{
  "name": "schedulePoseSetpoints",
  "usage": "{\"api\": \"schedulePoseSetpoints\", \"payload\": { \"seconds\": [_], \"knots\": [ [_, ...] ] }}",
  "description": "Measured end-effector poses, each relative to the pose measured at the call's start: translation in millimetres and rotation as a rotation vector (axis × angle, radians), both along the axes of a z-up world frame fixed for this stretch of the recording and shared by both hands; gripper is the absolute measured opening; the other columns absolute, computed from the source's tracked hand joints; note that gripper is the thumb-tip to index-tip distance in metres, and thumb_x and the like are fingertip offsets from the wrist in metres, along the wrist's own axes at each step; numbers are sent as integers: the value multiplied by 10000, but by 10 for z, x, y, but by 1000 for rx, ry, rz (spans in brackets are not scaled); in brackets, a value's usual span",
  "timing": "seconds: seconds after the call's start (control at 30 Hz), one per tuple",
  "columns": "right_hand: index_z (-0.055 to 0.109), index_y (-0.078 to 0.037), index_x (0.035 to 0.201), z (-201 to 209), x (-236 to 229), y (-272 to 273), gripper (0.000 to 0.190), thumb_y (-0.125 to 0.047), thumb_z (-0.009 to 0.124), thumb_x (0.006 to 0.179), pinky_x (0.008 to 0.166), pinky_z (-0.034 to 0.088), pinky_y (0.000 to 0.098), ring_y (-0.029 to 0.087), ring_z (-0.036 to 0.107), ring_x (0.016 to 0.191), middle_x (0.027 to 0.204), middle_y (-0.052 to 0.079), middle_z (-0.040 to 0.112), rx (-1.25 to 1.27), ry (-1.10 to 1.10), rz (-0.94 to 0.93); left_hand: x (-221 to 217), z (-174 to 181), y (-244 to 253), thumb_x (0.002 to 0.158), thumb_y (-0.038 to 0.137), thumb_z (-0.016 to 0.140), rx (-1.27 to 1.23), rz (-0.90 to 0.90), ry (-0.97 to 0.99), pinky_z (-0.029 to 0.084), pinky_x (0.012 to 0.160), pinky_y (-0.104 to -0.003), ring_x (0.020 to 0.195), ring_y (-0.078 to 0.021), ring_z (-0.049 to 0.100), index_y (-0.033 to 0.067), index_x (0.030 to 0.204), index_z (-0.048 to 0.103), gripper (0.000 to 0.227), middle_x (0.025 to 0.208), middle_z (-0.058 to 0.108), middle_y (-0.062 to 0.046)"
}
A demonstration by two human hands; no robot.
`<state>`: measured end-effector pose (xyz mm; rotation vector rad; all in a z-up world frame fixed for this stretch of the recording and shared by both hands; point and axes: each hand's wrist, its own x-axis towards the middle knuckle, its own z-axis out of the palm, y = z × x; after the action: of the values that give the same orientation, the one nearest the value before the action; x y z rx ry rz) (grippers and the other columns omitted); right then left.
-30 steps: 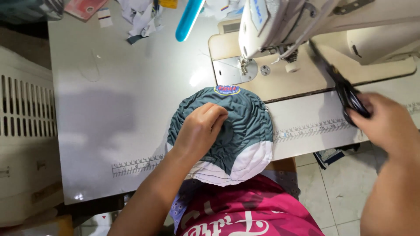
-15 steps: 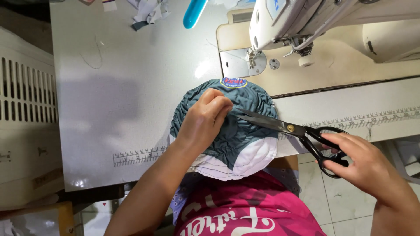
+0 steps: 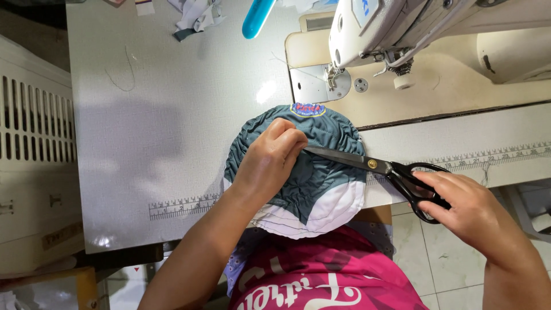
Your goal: The person uses scissors to trim excess threads and fabric from a teal and white garment on a sewing table. After trimming, the person picks up a stack of folded blue garments from a nearby surface.
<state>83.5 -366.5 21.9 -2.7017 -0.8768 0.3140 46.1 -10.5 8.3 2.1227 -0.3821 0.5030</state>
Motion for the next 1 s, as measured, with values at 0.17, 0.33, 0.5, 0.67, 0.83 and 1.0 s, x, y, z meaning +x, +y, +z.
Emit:
{"api": "schedulePoseSetpoints", "payload": {
  "seconds": [0.17,0.33,0.5,0.67,0.83,1.0],
  "knots": [
    [584,-105,1209,30,-14,40,480,-206,653,745,988,415,360,208,583,1124,1223,23,634,2,-34,29,4,-27,-1,920,-64,520,3,-3,8,454,655,-329,757,-238,506,3,910,518,68,885,474,-103],
    [582,-137,1236,54,-38,-35,502,-230,643,747,996,404,349,195,561,1161,1248,-2,624,-60,16,-90,-87,159,42,943,6,511,-48,18,9,465,692,-345,804,-248,529,16,911,523,35,915,501,-101],
    [561,-175,1303,158,2,-283,536,-270,616,779,991,404,385,200,534,1207,1295,-2,599,-219,74,-351,-605,688,324,961,76,447,-41,-131,152,461,740,-331,857,-210,551,84,910,501,74,896,554,-53],
    [609,13,1337,51,-25,-508,503,-55,667,841,998,443,372,301,580,1166,1205,155,651,11,-225,-376,-964,1080,504,863,442,609,472,-513,1497,475,670,-213,764,-22,648,284,850,717,191,855,711,136],
    [557,-115,1310,274,-108,-125,750,-237,778,604,896,449,386,253,616,1029,1096,67,684,-143,61,-526,-1198,700,638,861,395,617,290,-314,710,484,872,-343,1081,-197,629,199,1162,650,360,1214,652,-19],
    [546,-228,1288,148,-479,-81,745,-316,763,581,871,473,353,193,643,1004,1049,1,687,-248,138,-552,-861,81,262,829,493,619,567,-42,275,135,1094,-567,1419,-354,137,212,1370,466,628,1521,272,-87]
  ]
}}
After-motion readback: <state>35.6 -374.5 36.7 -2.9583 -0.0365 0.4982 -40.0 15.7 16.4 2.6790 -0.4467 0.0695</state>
